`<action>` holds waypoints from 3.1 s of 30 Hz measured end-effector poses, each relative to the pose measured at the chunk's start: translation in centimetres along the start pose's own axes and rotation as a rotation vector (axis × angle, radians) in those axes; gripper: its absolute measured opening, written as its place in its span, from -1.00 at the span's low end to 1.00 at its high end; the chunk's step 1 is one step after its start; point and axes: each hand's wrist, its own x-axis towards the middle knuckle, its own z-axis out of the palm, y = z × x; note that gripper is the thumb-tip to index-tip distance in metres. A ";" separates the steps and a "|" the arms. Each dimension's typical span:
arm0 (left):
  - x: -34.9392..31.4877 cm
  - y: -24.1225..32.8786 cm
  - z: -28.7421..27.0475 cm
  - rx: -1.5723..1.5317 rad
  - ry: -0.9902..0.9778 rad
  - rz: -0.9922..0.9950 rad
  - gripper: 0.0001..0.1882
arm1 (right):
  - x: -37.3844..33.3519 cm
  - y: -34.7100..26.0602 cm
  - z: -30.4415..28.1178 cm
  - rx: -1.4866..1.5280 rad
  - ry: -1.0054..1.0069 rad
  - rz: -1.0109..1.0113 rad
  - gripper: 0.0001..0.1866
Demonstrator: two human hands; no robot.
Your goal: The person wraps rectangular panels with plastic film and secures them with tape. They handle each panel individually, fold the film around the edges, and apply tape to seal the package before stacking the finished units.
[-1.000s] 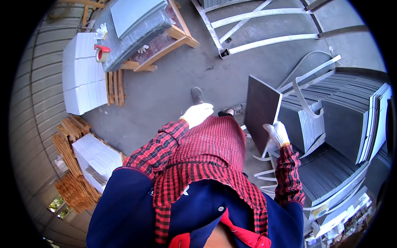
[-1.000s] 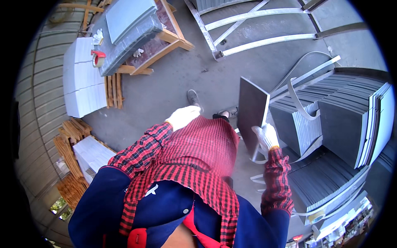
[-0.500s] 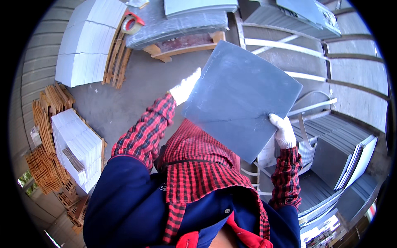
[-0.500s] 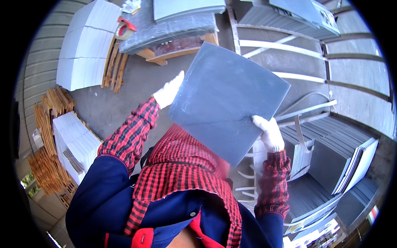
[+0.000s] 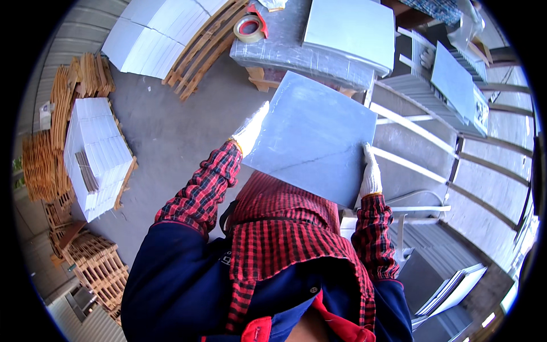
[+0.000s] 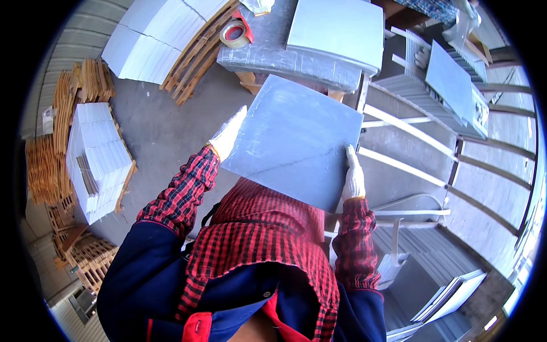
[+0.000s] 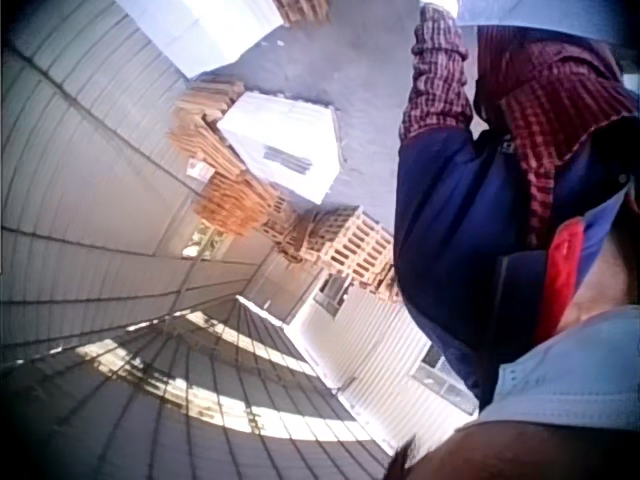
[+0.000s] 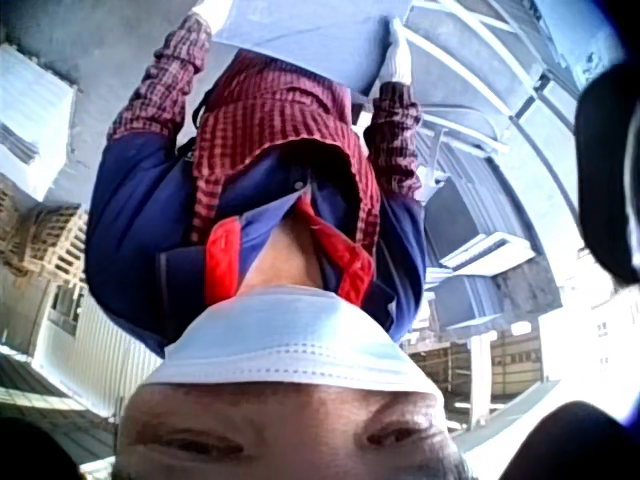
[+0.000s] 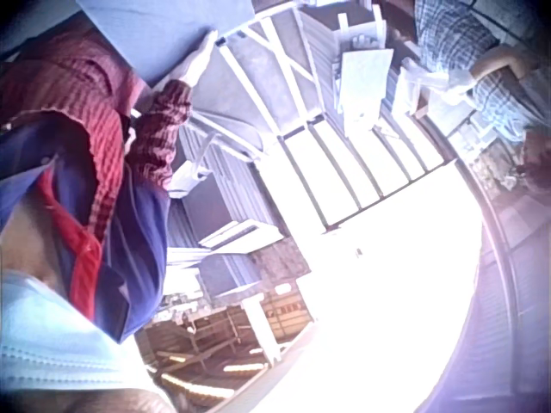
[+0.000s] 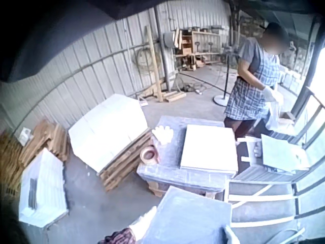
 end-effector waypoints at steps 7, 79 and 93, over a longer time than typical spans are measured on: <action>4.2 4.0 0.5 -0.422 -0.035 -0.057 -0.40 | 6.6 -6.2 2.2 -0.059 -0.082 0.030 -0.40; 6.6 19.9 5.4 -1.289 1.071 0.545 -0.47 | 9.0 -26.9 10.4 -1.003 -1.378 -0.644 -0.57; 7.4 17.2 5.7 -1.551 0.775 0.694 -0.59 | 13.1 -14.9 28.7 -0.748 -1.716 -1.047 -0.48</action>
